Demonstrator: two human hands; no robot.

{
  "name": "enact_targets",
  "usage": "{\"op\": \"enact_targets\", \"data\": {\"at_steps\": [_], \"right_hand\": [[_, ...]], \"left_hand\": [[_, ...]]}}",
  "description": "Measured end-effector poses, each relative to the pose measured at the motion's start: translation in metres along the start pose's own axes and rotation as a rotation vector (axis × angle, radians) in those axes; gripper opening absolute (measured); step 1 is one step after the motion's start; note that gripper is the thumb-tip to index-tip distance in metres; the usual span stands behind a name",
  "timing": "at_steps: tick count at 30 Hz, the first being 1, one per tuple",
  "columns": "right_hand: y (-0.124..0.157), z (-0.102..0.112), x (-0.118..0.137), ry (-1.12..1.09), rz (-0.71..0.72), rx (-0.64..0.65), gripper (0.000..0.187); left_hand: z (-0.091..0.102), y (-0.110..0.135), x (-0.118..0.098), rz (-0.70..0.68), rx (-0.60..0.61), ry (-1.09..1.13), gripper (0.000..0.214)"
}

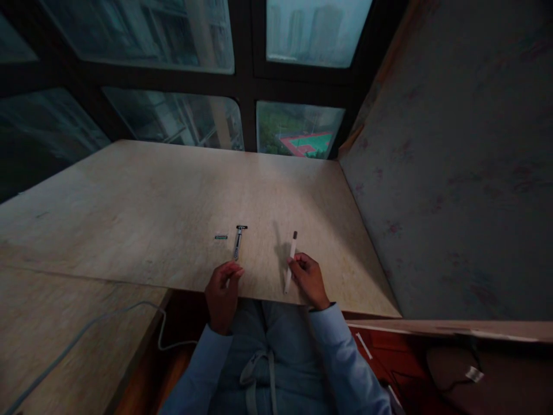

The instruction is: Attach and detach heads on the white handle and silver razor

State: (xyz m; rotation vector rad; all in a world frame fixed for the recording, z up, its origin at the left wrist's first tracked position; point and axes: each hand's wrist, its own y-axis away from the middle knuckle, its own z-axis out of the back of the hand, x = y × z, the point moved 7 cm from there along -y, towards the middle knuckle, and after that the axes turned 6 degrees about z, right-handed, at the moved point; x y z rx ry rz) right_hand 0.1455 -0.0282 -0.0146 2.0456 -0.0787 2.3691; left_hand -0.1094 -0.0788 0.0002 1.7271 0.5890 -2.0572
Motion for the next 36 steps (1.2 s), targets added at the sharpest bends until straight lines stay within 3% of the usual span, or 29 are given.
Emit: {"op": "enact_targets", "data": {"at_steps": [4, 7, 11, 17, 23, 36], "right_hand": [[-0.008, -0.028, 0.004, 0.044, 0.024, 0.014, 0.033], [-0.012, -0.041, 0.008, 0.103, 0.046, 0.007, 0.032], [-0.013, -0.045, 0.014, 0.196, 0.079, -0.020, 0.032], [-0.011, -0.043, 0.015, 0.188, 0.129, -0.030, 0.033], [-0.011, -0.042, 0.013, 0.190, 0.132, -0.049, 0.030], [-0.007, -0.040, 0.011, 0.179, 0.151, -0.039, 0.032]], "left_hand": [[0.015, -0.003, -0.002, 0.048, -0.019, 0.037, 0.033], [0.027, -0.006, 0.001, 0.167, -0.021, 0.108, 0.039], [0.029, -0.006, 0.003, 0.329, 0.024, 0.233, 0.044], [0.023, -0.005, 0.001, 0.444, 0.062, 0.379, 0.044], [0.024, -0.006, 0.007, 0.496, 0.058, 0.470, 0.045], [0.038, -0.011, 0.013, 0.426, 0.152, 0.339, 0.037]]}}
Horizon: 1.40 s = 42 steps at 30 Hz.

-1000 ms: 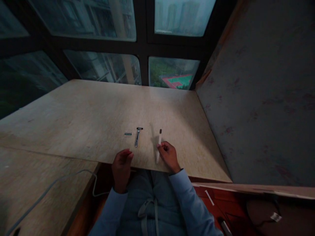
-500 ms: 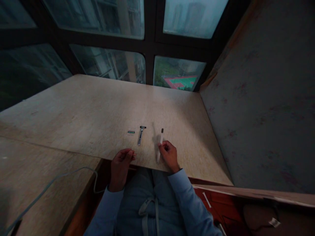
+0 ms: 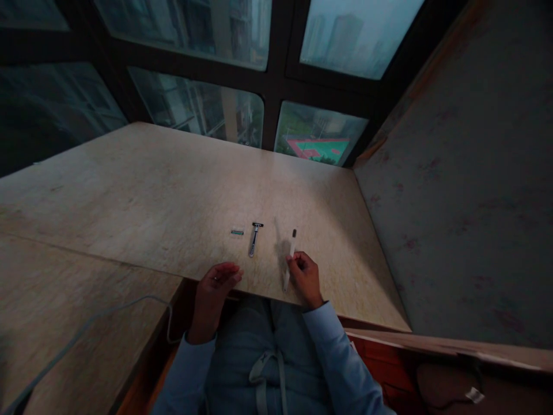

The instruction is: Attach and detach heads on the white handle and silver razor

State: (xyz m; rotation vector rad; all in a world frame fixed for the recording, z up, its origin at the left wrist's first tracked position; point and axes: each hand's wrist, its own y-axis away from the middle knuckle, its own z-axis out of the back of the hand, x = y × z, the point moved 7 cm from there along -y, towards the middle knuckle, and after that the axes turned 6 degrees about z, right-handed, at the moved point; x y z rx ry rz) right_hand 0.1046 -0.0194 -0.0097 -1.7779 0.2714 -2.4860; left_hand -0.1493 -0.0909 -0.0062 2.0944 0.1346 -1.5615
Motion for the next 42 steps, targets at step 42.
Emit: {"op": "enact_targets", "data": {"at_steps": [42], "right_hand": [[0.013, 0.010, -0.008, -0.029, -0.147, -0.069, 0.028]], "left_hand": [[0.012, -0.019, 0.000, 0.161, -0.010, -0.029, 0.052]]}}
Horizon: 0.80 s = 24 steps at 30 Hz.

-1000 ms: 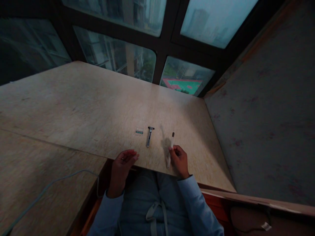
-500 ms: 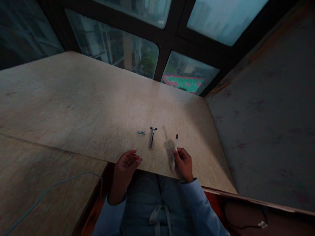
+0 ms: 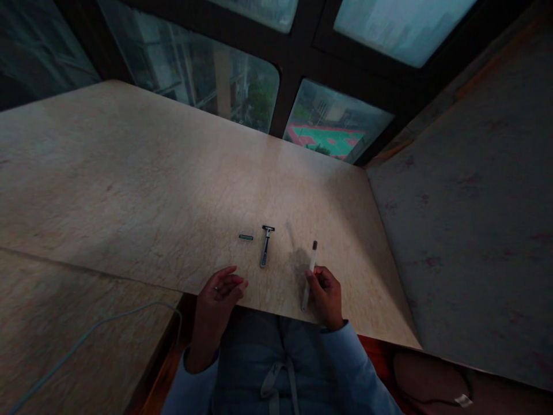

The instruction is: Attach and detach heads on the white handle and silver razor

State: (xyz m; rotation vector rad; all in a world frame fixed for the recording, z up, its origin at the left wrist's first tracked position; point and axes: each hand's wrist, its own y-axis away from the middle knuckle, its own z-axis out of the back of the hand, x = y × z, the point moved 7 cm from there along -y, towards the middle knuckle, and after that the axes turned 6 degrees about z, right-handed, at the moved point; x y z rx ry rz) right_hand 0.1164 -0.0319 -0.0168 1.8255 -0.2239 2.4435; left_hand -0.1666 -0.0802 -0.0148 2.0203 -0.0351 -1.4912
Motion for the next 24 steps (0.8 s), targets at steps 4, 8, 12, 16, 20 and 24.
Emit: {"op": "enact_targets", "data": {"at_steps": [4, 8, 12, 16, 20, 24], "right_hand": [[0.0014, -0.0004, -0.0034, -0.046, -0.026, -0.005, 0.029], [0.0014, -0.0017, -0.0002, -0.052, -0.022, 0.008, 0.030], [-0.0002, -0.0023, 0.0039, -0.027, -0.004, 0.020, 0.030], [-0.0019, -0.0037, 0.0048, -0.021, 0.019, 0.040, 0.032], [-0.0039, -0.0049, 0.0057, -0.013, 0.059, 0.042, 0.030], [-0.0058, -0.0067, 0.0060, -0.007, 0.077, 0.046, 0.030]], "left_hand": [[0.0022, 0.0002, 0.0006, 0.047, -0.011, 0.065, 0.053], [0.0044, -0.0015, 0.0028, 0.031, -0.028, 0.105, 0.052], [0.0045, -0.0022, 0.0057, -0.001, -0.064, 0.096, 0.051], [0.0036, -0.0008, 0.0074, -0.056, -0.087, 0.095, 0.048], [0.0039, 0.0008, 0.0080, -0.093, -0.094, 0.102, 0.046], [0.0054, 0.0017, 0.0054, -0.102, -0.100, 0.089, 0.045]]}}
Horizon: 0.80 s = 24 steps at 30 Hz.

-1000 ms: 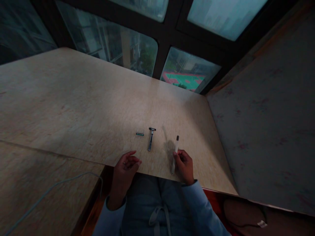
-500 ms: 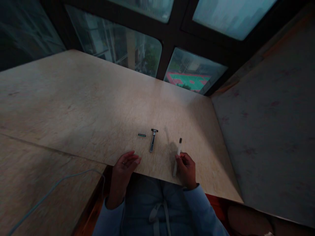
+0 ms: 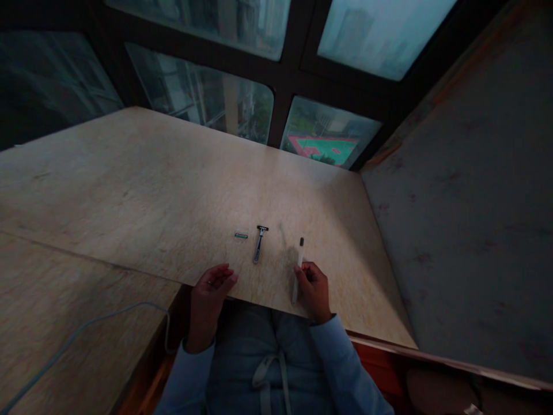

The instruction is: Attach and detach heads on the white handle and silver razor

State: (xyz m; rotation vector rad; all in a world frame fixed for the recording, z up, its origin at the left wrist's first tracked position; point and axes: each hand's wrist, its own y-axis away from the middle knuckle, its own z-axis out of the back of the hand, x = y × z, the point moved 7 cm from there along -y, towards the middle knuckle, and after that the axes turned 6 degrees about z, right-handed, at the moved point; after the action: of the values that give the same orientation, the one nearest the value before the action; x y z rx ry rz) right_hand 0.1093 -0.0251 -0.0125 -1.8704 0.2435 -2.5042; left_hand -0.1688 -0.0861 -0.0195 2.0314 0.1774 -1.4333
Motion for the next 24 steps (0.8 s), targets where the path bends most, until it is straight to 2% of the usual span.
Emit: {"op": "enact_targets", "data": {"at_steps": [4, 9, 15, 24], "right_hand": [[-0.001, 0.000, 0.001, -0.008, 0.015, -0.004, 0.030], [-0.002, -0.002, -0.001, -0.011, 0.039, 0.012, 0.030], [-0.003, -0.003, -0.006, -0.023, 0.044, 0.008, 0.029], [-0.006, -0.002, -0.002, 0.029, 0.092, 0.011, 0.029]], "left_hand": [[0.002, 0.004, 0.002, 0.039, 0.031, 0.013, 0.049], [0.007, 0.020, 0.010, 0.132, 0.082, 0.039, 0.054], [0.021, 0.038, 0.001, 0.160, 0.096, -0.044, 0.059], [0.037, 0.050, -0.027, -0.019, 0.041, -0.248, 0.049]]}}
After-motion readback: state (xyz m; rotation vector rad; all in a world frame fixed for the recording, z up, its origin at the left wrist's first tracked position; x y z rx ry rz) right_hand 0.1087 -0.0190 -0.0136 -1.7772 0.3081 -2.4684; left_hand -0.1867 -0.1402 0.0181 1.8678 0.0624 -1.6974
